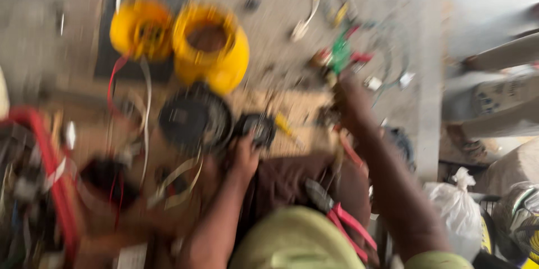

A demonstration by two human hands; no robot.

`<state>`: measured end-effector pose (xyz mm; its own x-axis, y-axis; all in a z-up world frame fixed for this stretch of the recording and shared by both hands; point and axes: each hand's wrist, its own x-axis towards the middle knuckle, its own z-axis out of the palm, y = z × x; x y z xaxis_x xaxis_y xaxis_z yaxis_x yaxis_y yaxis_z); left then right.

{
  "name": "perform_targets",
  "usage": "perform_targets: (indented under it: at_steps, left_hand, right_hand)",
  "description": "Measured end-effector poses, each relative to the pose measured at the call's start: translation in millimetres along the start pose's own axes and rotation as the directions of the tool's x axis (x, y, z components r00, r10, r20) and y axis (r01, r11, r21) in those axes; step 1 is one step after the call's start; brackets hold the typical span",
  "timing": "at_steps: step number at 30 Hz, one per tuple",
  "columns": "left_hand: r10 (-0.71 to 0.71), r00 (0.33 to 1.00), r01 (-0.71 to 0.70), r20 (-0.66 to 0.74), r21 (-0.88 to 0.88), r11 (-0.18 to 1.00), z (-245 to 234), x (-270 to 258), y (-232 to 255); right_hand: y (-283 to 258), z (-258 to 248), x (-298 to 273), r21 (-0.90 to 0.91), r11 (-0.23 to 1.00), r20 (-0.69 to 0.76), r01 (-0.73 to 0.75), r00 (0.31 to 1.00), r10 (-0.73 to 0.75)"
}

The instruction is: The person disassembles a small electrical motor, using a screwdriver to remove screws and separate the housing. They manipulate the internal components, including the rotor and stator, and use pliers to adjust wires. The person reassembles the motor parts and continues to work on the internal mechanism.

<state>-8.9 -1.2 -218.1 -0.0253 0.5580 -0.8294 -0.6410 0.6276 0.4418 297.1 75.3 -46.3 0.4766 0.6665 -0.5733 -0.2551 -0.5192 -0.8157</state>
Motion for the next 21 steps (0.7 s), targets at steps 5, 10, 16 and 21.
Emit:
perform_targets:
  at_steps: [5, 10, 16, 21]
  left_hand:
    - [-0.032, 0.999, 0.037, 0.032, -0.189, 0.981, 20.1, -23.0, 16.2]
    - [-0.029, 0.999, 0.035, 0.037, -0.194, 0.980, 21.6, -33.9, 21.8]
    - [-0.090, 0.994, 0.105, 0.065, -0.288, 0.952, 23.3, -29.8, 22.1]
    - [-0.040, 0.997, 0.056, 0.068, -0.263, 0.963, 24.1, -41.0, 23.9]
  right_hand:
    - [-125.2, -3.1, -111.1, 0.298, 0.874, 0.146, 0.384, 0.887, -0.439]
    - [-164.8, 22.8, -200.9, 0.421, 0.782, 0.302, 0.460, 0.742, -0.599]
    - [-149.7, 28.6, -222.6, 0.119, 0.677, 0.399, 0.726, 0.590, -0.702]
    - [-131.9, 41.8, -230.7, 0.052, 0.373, 0.607, 0.927, 0.267, -0.749]
